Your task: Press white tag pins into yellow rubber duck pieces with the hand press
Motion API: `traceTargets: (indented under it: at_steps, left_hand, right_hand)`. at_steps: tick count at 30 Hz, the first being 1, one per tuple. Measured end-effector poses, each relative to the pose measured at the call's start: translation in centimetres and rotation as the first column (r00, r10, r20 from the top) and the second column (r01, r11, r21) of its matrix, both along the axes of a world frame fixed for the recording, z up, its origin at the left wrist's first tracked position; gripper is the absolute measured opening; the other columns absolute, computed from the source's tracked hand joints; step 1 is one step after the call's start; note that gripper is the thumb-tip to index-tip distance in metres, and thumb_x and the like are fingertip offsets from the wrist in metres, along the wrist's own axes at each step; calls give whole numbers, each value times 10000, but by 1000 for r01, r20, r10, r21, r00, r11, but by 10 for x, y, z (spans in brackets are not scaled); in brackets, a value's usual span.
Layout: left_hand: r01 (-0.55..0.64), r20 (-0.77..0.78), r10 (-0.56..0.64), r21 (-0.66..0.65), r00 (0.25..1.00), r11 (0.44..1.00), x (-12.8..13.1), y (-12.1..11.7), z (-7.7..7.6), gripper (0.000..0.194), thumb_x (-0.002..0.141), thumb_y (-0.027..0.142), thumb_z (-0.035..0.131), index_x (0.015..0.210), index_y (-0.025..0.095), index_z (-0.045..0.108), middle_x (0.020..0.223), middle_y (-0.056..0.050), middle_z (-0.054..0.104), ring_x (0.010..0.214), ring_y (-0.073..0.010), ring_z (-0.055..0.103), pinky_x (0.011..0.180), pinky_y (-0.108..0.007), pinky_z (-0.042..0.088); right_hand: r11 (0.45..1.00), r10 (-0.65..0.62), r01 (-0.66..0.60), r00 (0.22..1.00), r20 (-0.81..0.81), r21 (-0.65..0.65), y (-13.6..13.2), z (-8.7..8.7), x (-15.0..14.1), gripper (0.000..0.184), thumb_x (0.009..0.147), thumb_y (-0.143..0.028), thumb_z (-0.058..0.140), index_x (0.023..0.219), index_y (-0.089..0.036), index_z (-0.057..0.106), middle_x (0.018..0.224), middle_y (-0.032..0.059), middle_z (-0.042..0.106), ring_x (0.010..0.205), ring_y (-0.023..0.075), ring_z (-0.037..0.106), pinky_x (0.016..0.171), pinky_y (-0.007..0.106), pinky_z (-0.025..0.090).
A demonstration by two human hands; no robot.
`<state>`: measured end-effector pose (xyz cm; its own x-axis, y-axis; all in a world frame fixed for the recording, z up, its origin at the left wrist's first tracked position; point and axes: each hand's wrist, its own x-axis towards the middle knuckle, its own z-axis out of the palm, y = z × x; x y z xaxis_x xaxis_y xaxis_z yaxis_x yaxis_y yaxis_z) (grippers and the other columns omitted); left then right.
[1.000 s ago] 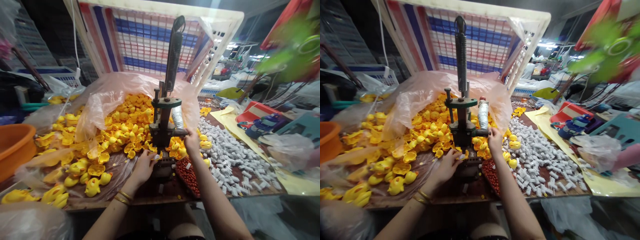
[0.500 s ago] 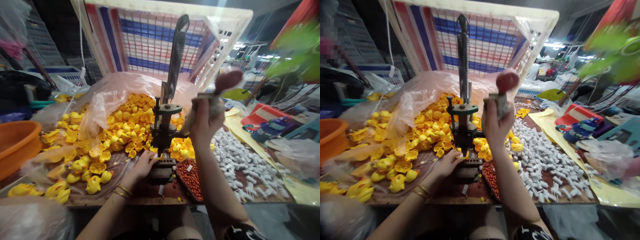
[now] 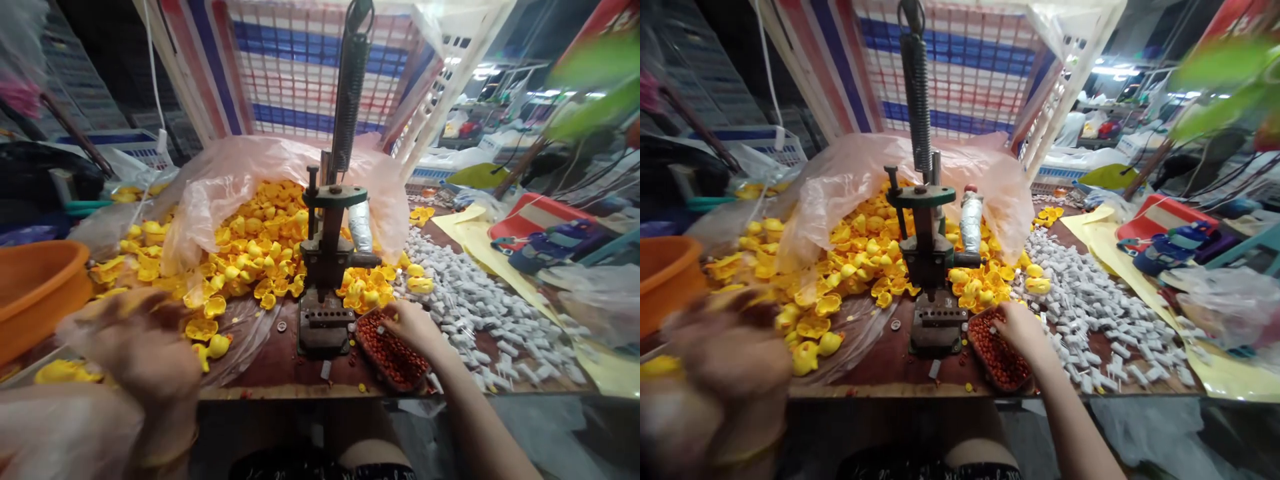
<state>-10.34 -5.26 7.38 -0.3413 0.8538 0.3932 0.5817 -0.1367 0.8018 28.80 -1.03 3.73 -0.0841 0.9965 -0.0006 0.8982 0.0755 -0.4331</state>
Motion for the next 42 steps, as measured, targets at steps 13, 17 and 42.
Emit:
traceTargets:
  at_steps: [13, 17, 42]
  left_hand:
    - [-97, -575, 53, -46, 816, 994, 43, 93, -62, 207, 828, 303, 537, 957, 175, 637, 1106, -148, 613, 1111, -336, 475, 979, -514, 247]
    - [-127, -569, 103, -2, 816, 992, 30, 76, -66, 302, 787, 361, 591, 1020, 168, 589, 1064, -138, 641, 1086, -324, 504, 1006, -508, 206]
    - [547, -501, -469, 12, 728, 837, 75, 22, -50, 397, 743, -40, 383, 1038, 185, 525, 1093, -103, 579, 1068, -219, 529, 938, -387, 450]
  right_hand:
    - [995, -25, 35, 995, -96, 96, -25, -25, -2, 225, 806, -199, 503, 912, -172, 699, 863, 56, 519, 724, 165, 585, 709, 278, 466]
    - [983, -4, 52, 965, -262, 179, -29, -18, 1, 230, 837, -343, 521, 797, -186, 684, 790, 51, 575, 717, 186, 589, 678, 299, 465]
    - [871, 414, -154, 742, -528, 467, -59, 1, -83, 186, 857, -115, 526, 962, -205, 650, 952, 67, 635, 891, 174, 603, 755, 277, 503]
